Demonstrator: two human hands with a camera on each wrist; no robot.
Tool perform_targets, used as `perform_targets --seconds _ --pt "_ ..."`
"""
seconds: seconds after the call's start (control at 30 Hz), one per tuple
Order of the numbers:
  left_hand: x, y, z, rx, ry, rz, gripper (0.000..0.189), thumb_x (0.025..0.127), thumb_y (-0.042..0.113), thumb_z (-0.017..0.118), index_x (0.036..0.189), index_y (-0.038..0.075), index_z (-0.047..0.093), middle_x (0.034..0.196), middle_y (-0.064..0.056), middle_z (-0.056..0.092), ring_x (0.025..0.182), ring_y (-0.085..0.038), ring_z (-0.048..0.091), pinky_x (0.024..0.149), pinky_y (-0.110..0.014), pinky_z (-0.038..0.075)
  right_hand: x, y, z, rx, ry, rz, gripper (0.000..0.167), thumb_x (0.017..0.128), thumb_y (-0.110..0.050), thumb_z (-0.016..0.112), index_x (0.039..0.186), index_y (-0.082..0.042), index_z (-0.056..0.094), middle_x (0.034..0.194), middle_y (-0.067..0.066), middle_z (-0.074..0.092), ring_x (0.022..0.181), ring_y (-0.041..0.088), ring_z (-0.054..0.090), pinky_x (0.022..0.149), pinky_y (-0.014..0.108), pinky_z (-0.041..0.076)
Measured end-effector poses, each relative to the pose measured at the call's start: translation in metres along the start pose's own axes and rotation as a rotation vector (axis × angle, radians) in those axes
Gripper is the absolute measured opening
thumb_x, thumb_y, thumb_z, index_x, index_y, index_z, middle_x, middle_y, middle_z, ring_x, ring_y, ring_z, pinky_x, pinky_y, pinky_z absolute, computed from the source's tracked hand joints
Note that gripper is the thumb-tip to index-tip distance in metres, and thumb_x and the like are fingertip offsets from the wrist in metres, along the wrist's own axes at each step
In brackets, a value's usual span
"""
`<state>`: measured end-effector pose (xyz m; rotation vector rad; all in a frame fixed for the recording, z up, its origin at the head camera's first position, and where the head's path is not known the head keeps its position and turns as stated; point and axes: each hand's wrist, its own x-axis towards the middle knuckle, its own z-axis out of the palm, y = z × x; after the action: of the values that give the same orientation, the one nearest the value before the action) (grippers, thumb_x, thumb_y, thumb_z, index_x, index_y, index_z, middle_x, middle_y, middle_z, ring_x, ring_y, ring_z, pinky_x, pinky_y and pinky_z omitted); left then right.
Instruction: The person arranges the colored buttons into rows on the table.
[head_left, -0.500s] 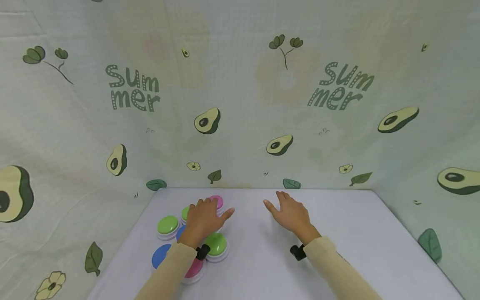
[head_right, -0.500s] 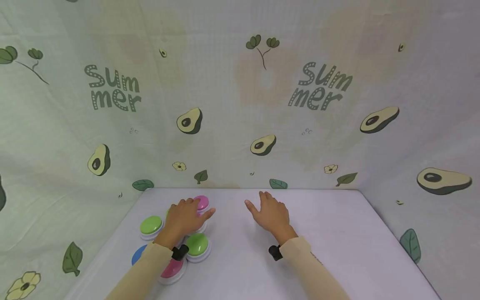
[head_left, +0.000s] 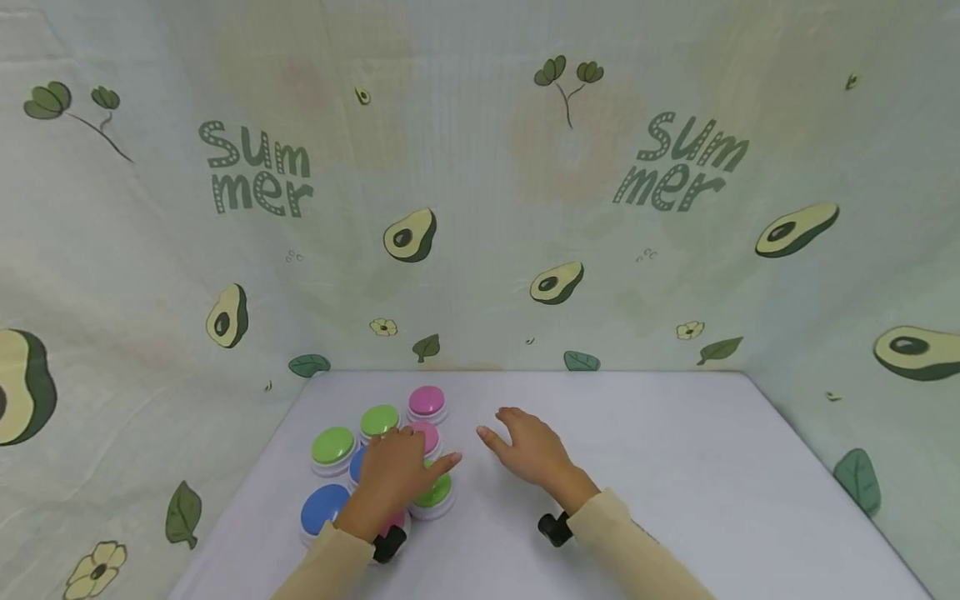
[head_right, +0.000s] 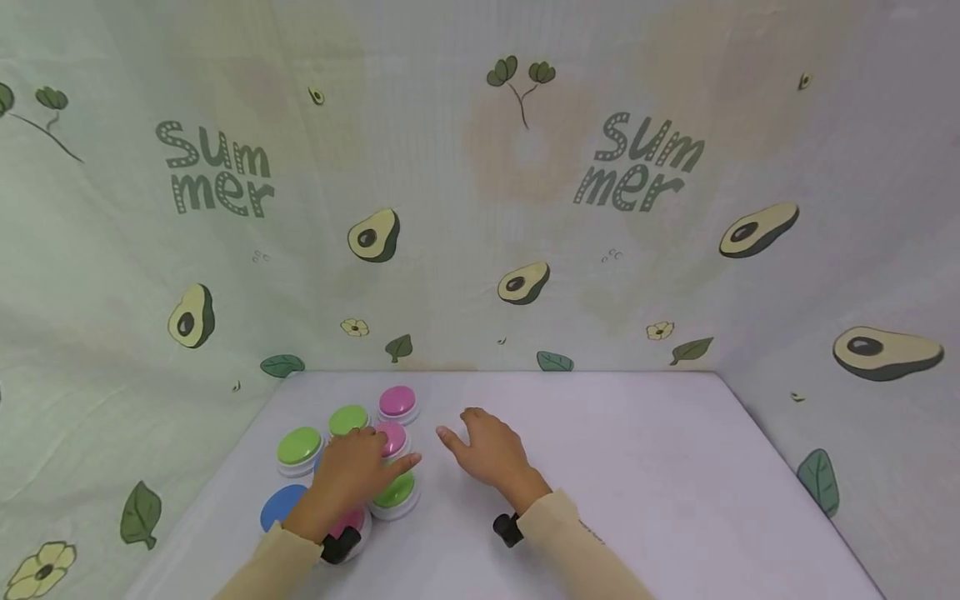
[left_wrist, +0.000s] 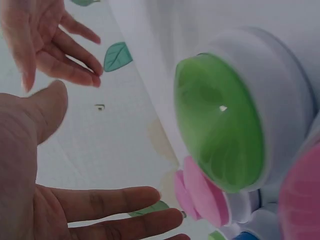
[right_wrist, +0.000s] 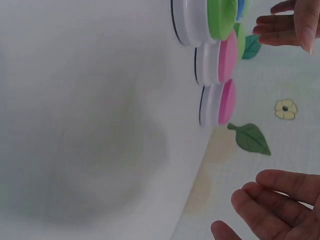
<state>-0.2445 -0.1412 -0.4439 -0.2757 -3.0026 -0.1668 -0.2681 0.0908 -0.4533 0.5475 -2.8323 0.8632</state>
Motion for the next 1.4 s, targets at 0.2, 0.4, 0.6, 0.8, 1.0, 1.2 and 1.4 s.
perform_targets --seconds 0.2,0.4,0.6,0.8,1.0,1.2,1.4 --pt "-0.014 -0.006 0.004 0.021 0.017 0.02 0.068 0.09 0.067 0.071 0.099 -0.001 0.075 0.092 -0.017 0.072 0.089 -0.037 0.07 0.082 -0.056 0.06 -0.005 -0.013 0.019 0.005 -0.033 -0.083 0.057 0.102 -0.045 0.066 0.134 0.002 0.066 0.136 0.019 0.068 0.127 0.037 0.064 0.104 0.055 0.054" --pt "-0.022 -0.012 0.013 0.009 -0.035 0.014 0.062 0.087 0.066 0.075 0.087 0.004 0.074 0.079 -0.01 0.066 0.079 -0.031 0.064 0.078 -0.055 0.058 -0.011 -0.025 0.036 -0.012 -0.093 -0.15 0.051 0.098 -0.04 0.073 0.13 0.0 0.069 0.131 0.016 0.07 0.122 0.034 0.066 0.103 0.05 0.056" --pt "-0.03 -0.016 0.018 -0.031 -0.055 0.03 0.06 0.085 0.065 0.078 0.091 0.005 0.071 0.078 -0.005 0.062 0.079 -0.025 0.058 0.079 -0.053 0.056 -0.016 -0.032 0.049 -0.029 -0.155 -0.163 0.056 0.093 -0.043 0.079 0.131 -0.003 0.07 0.13 0.011 0.071 0.122 0.03 0.066 0.103 0.044 0.056" --pt "-0.035 -0.018 0.017 -0.068 -0.042 0.049 0.055 0.077 0.055 0.089 0.097 0.006 0.073 0.08 -0.003 0.064 0.079 -0.024 0.06 0.079 -0.054 0.055 -0.019 -0.038 0.06 -0.018 -0.173 -0.167 0.058 0.086 -0.038 0.086 0.129 -0.003 0.07 0.124 0.007 0.073 0.116 0.023 0.068 0.1 0.037 0.057" --pt "-0.034 -0.021 0.023 -0.096 -0.048 0.042 0.054 0.075 0.045 0.093 0.103 0.004 0.074 0.086 -0.005 0.069 0.082 -0.025 0.063 0.08 -0.054 0.056 -0.019 -0.042 0.064 -0.042 -0.148 -0.176 0.058 0.082 -0.036 0.09 0.127 -0.003 0.071 0.118 0.006 0.073 0.109 0.019 0.069 0.095 0.034 0.058" --pt "-0.032 -0.024 0.027 -0.128 -0.07 0.019 0.05 0.075 0.041 0.095 0.1 0.003 0.074 0.077 -0.002 0.063 0.068 -0.018 0.051 0.064 -0.043 0.053 -0.019 -0.041 0.068 -0.051 -0.122 -0.164 0.057 0.081 -0.03 0.091 0.127 -0.005 0.07 0.121 0.006 0.073 0.111 0.02 0.069 0.098 0.035 0.058" --pt "-0.031 -0.026 0.03 -0.173 -0.089 0.002 0.047 0.078 0.038 0.093 0.102 0.003 0.074 0.079 -0.002 0.063 0.07 -0.017 0.052 0.066 -0.043 0.054 -0.018 -0.038 0.072 -0.025 -0.099 -0.125 0.059 0.077 -0.029 0.094 0.126 -0.005 0.071 0.121 0.007 0.074 0.113 0.024 0.069 0.099 0.039 0.058"
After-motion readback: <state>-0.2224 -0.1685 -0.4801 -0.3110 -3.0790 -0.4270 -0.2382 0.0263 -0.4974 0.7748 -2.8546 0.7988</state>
